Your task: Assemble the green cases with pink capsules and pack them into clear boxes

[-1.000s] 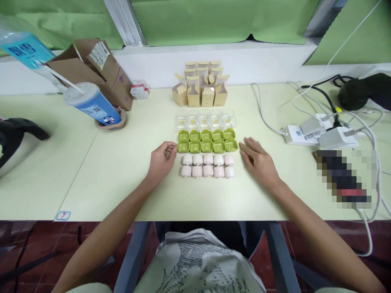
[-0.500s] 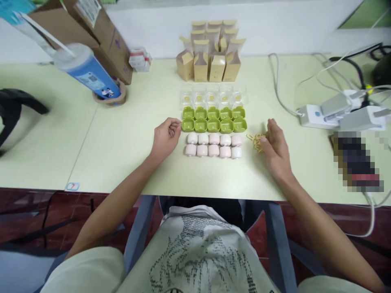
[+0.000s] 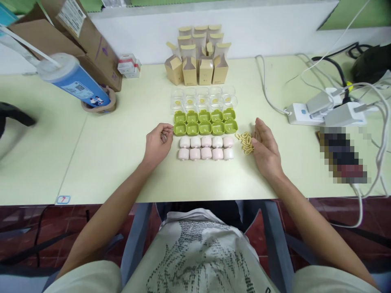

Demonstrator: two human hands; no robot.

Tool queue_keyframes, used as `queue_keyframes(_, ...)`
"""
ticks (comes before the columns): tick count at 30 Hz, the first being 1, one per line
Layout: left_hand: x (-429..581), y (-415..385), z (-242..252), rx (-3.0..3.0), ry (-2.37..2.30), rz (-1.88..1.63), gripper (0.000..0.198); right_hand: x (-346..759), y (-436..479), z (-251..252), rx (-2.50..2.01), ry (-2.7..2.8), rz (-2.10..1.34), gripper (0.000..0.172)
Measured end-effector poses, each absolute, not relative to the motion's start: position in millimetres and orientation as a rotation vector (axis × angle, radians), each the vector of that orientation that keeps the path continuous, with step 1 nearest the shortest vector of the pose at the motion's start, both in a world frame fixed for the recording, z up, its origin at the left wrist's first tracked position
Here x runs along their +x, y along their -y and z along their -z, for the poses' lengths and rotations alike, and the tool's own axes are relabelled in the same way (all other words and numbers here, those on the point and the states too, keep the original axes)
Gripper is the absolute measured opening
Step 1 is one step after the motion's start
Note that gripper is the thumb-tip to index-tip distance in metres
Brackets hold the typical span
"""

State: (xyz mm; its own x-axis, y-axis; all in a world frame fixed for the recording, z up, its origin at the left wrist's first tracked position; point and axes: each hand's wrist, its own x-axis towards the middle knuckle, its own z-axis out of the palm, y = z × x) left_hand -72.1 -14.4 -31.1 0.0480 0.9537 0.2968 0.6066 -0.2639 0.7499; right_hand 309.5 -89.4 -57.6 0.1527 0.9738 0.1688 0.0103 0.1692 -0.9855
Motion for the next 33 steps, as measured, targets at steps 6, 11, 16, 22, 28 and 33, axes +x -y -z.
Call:
queue_keyframes(6, -73, 14, 32, 1.901, -1.553, -1.096, 0.017, 316, 86, 62, -1.125, 1.165, -0.980, 0.071)
queue_keyframes(11, -74, 14, 33, 1.915, -1.539, -1.120, 0.017, 316, 87, 51, -1.167, 1.075, -0.629, 0.053)
queue_keyframes(16, -76, 16, 32, 2.014, -1.420, -1.168, 0.016, 328, 103, 28, -1.609, 1.265, -0.466, 0.025)
queue_keyframes(22, -79, 15, 37, 2.136, -1.310, -1.247, 0.016, 344, 114, 30, -1.621, 1.554, -0.532, 0.026)
queue_keyframes(28, -79, 15, 42, 2.150, -1.274, -1.278, 0.018, 339, 117, 29, -1.641, 1.171, -0.498, 0.031)
queue_keyframes(33, -79, 16, 41, 2.155, -1.292, -1.268, 0.019, 337, 116, 28, -1.630, 1.107, -0.524, 0.027)
